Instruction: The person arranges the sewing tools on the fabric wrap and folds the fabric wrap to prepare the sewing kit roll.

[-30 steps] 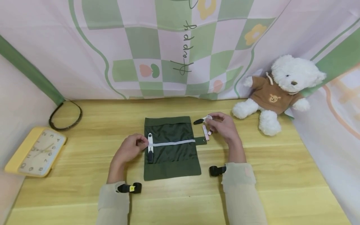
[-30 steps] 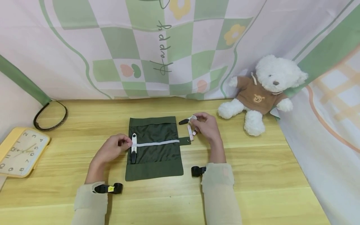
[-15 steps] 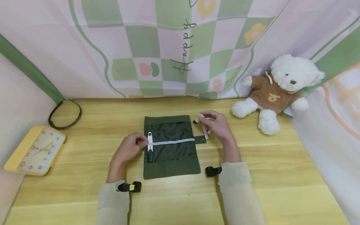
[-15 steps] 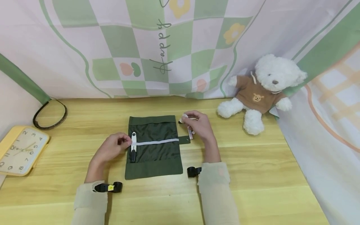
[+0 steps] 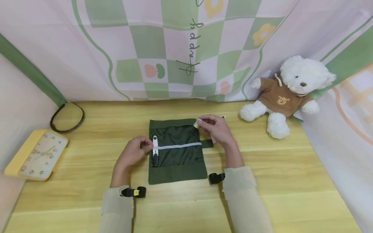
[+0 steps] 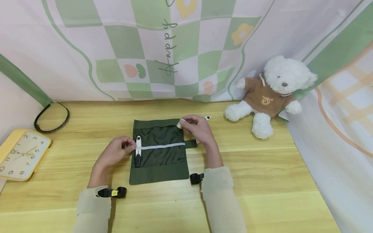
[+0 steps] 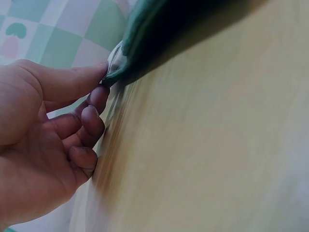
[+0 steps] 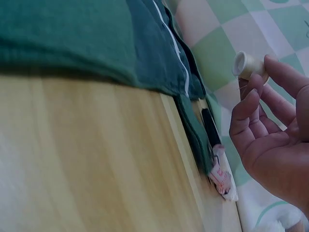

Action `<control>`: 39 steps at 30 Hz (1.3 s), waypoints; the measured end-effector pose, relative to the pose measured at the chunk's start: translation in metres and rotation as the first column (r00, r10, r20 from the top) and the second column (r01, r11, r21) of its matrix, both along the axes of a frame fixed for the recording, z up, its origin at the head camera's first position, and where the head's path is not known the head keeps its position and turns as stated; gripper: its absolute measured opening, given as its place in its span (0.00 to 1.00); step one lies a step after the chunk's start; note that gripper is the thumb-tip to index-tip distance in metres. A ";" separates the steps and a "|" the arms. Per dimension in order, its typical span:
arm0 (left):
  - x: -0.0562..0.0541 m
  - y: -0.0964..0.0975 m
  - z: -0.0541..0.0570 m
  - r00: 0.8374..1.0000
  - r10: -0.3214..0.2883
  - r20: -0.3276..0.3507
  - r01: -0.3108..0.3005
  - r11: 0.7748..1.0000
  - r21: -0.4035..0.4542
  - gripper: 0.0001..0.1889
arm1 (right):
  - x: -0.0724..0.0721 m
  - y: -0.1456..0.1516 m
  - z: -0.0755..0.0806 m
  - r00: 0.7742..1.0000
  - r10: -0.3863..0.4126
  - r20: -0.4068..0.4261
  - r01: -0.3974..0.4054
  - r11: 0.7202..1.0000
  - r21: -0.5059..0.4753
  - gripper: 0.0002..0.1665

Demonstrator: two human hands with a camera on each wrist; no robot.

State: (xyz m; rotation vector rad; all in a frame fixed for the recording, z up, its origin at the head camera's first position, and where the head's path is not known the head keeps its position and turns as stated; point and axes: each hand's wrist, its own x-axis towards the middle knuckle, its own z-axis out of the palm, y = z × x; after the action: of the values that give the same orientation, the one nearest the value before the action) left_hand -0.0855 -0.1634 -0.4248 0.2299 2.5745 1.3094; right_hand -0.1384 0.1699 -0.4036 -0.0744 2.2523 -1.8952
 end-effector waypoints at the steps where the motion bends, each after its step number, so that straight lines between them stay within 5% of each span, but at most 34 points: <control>1: 0.000 0.000 0.000 1.000 0.001 -0.001 -0.001 1.000 0.001 0.03 | 0.000 -0.002 0.000 1.000 0.005 0.000 -0.005 1.000 0.002 0.22; 15: -0.002 0.006 0.001 0.999 -0.025 -0.046 0.027 0.999 0.045 0.03 | -0.001 -0.034 -0.002 0.990 0.138 0.040 -0.139 0.990 0.027 0.20; 28: -0.010 0.014 0.000 0.996 -0.054 -0.074 0.054 0.999 -0.003 0.03 | -0.002 -0.064 -0.010 0.961 0.274 0.038 -0.275 0.961 0.035 0.20; 39: -0.011 0.020 0.001 0.997 -0.079 -0.010 0.078 0.993 -0.087 0.05 | 0.001 -0.079 -0.014 0.943 0.320 0.093 -0.324 0.946 0.026 0.18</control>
State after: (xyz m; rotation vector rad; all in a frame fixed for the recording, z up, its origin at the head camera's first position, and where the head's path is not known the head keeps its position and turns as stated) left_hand -0.0963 -0.1432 -0.4236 0.3215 2.5973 1.1706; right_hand -0.1377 0.0905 -0.4180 -0.3267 2.0705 -1.6478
